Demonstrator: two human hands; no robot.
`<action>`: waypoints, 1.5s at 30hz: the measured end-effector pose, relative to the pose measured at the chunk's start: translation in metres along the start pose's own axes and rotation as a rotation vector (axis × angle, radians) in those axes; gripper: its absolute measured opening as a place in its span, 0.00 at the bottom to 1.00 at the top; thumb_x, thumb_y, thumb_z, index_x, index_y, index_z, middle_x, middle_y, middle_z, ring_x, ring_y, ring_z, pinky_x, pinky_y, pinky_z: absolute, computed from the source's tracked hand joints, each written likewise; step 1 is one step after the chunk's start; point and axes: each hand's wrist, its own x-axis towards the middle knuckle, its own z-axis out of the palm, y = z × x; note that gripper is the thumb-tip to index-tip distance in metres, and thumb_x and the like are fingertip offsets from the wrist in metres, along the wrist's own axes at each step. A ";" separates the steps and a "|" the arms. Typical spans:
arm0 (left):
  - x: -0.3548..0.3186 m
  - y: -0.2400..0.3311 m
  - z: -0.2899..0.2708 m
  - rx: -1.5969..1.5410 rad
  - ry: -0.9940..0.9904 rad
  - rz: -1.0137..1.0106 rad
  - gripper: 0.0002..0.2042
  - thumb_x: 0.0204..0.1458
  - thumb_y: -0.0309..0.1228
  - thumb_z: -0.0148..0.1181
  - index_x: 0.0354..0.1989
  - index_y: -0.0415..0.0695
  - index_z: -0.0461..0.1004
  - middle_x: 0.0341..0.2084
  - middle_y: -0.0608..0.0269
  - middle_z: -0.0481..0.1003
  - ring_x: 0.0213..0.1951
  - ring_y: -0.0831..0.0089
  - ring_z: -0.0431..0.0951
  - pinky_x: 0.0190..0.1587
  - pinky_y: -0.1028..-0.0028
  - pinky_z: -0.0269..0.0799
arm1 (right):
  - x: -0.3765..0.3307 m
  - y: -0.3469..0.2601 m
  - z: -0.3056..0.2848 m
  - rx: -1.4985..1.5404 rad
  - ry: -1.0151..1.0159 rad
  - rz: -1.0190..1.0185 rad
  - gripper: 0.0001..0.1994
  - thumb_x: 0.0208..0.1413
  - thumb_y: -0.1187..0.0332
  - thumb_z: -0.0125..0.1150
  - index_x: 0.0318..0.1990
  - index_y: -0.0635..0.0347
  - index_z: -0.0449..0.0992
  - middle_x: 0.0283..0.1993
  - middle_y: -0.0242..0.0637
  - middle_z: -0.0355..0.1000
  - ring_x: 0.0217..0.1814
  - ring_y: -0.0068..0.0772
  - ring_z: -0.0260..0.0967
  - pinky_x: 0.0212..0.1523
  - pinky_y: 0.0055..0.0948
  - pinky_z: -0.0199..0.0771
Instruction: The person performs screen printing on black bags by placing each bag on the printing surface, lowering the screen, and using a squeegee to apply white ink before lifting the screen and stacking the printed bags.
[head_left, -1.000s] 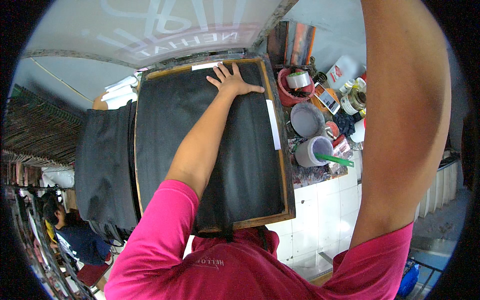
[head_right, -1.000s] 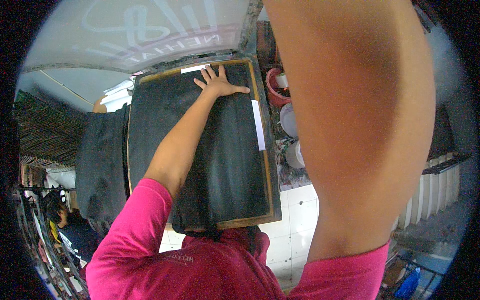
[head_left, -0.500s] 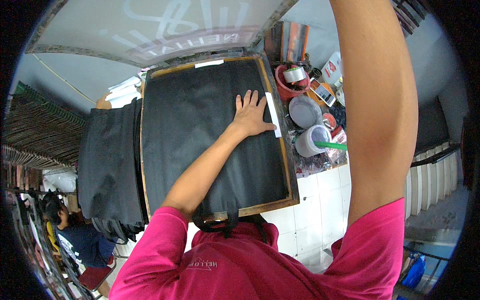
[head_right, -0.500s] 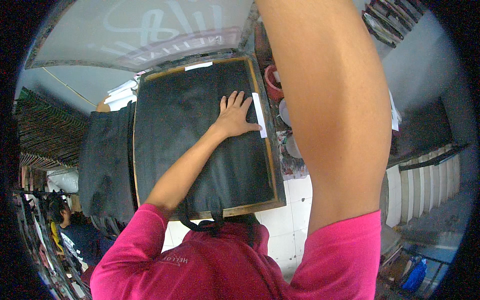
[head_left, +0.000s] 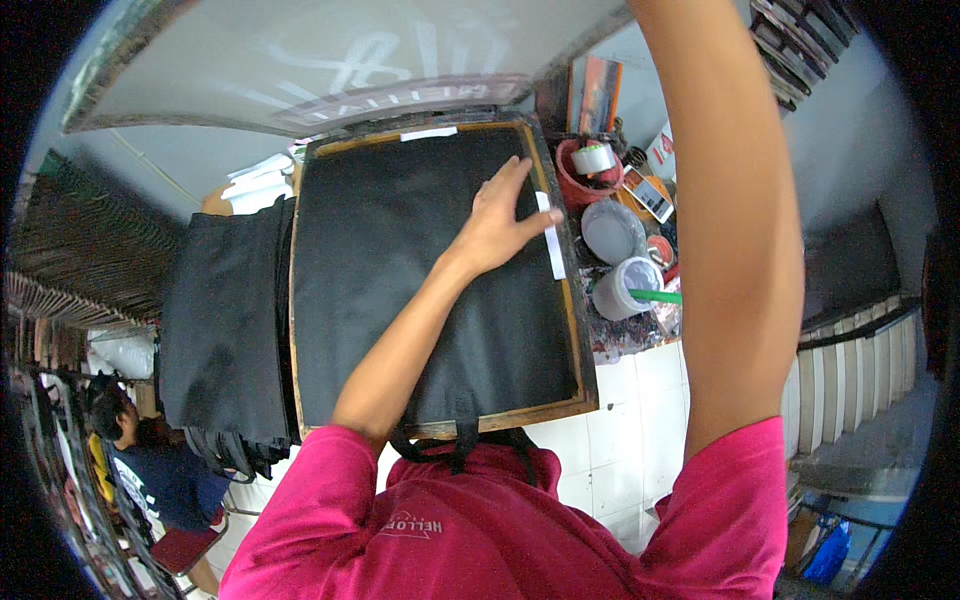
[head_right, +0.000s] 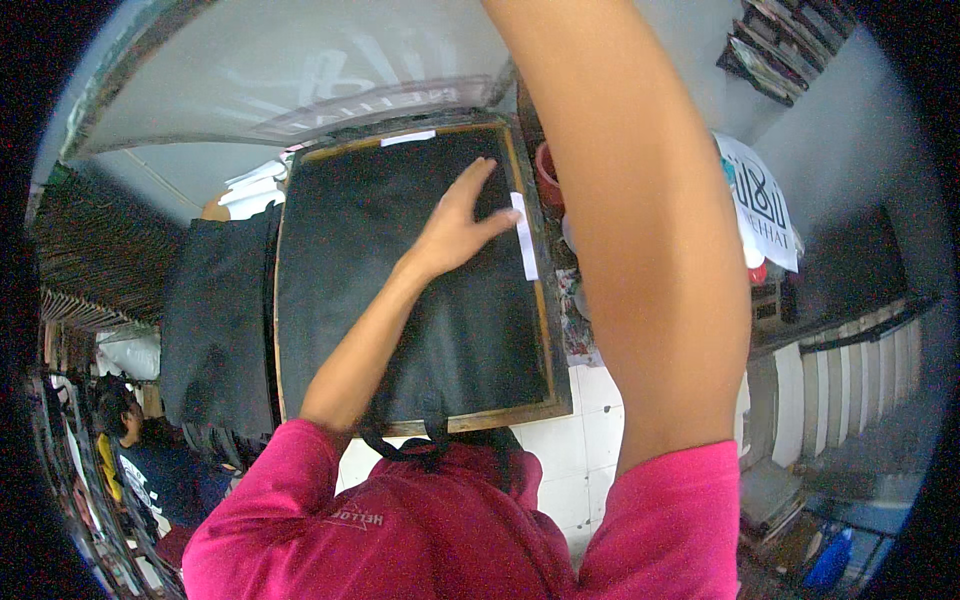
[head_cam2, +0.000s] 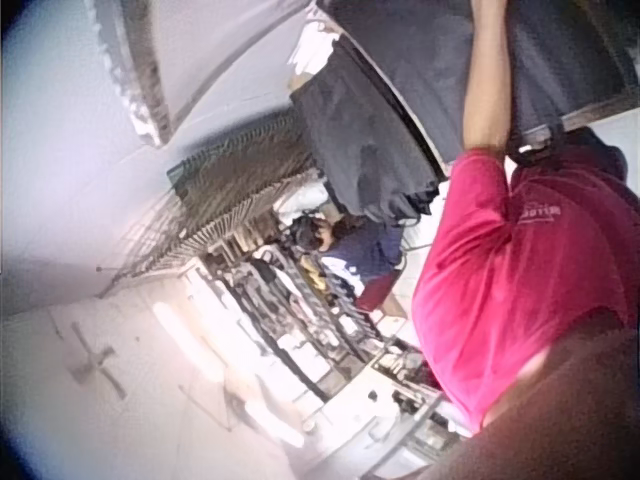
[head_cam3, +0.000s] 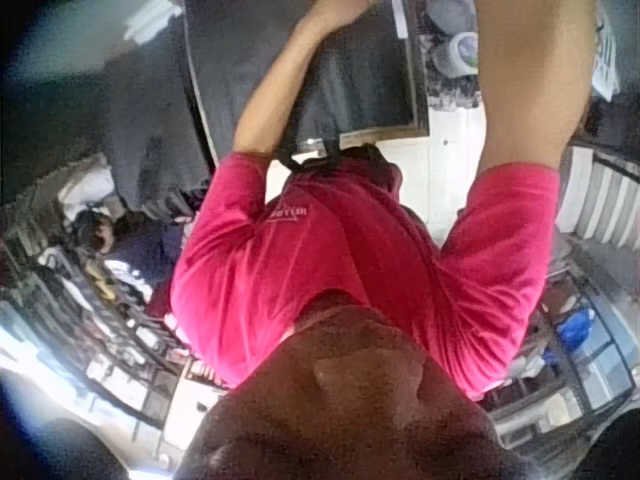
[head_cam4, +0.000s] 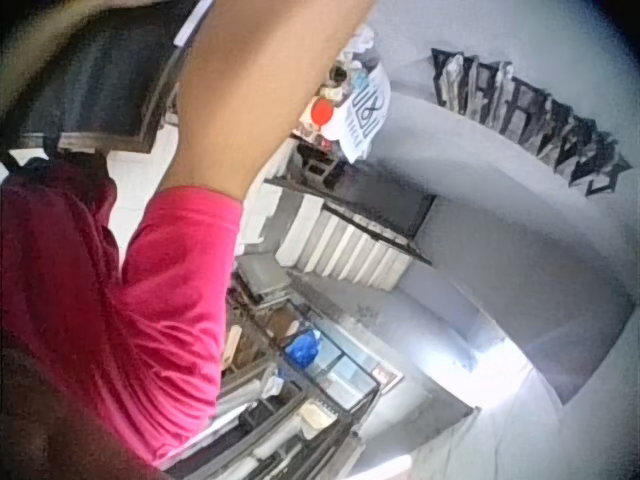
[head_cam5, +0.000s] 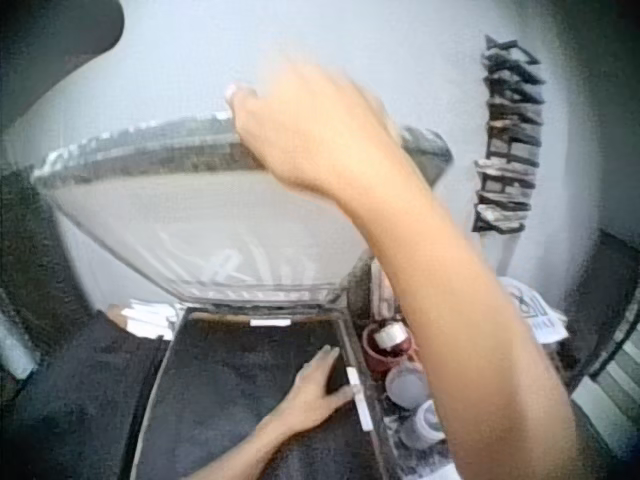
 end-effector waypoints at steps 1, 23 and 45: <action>-0.006 0.029 -0.025 -0.292 0.051 0.014 0.38 0.58 0.46 0.67 0.72 0.39 0.60 0.68 0.38 0.64 0.69 0.49 0.67 0.69 0.53 0.61 | -0.004 -0.007 -0.013 -0.016 -0.118 0.121 0.28 0.68 0.50 0.44 0.41 0.70 0.82 0.43 0.64 0.78 0.48 0.60 0.78 0.53 0.49 0.76; -0.341 0.041 -0.089 -1.413 0.575 -1.275 0.22 0.66 0.35 0.57 0.52 0.22 0.69 0.51 0.29 0.76 0.55 0.44 0.79 0.56 0.55 0.80 | -0.139 0.066 0.384 0.018 -0.623 0.052 0.36 0.50 0.53 0.74 0.62 0.66 0.70 0.60 0.57 0.73 0.64 0.55 0.70 0.69 0.46 0.65; -0.339 0.020 -0.137 -0.764 -0.138 -1.320 0.27 0.67 0.52 0.53 0.36 0.35 0.80 0.21 0.54 0.81 0.15 0.75 0.73 0.18 0.76 0.65 | -0.258 0.002 0.243 0.202 -0.558 -0.203 0.16 0.47 0.65 0.72 0.40 0.58 0.74 0.36 0.38 0.74 0.41 0.43 0.74 0.38 0.42 0.77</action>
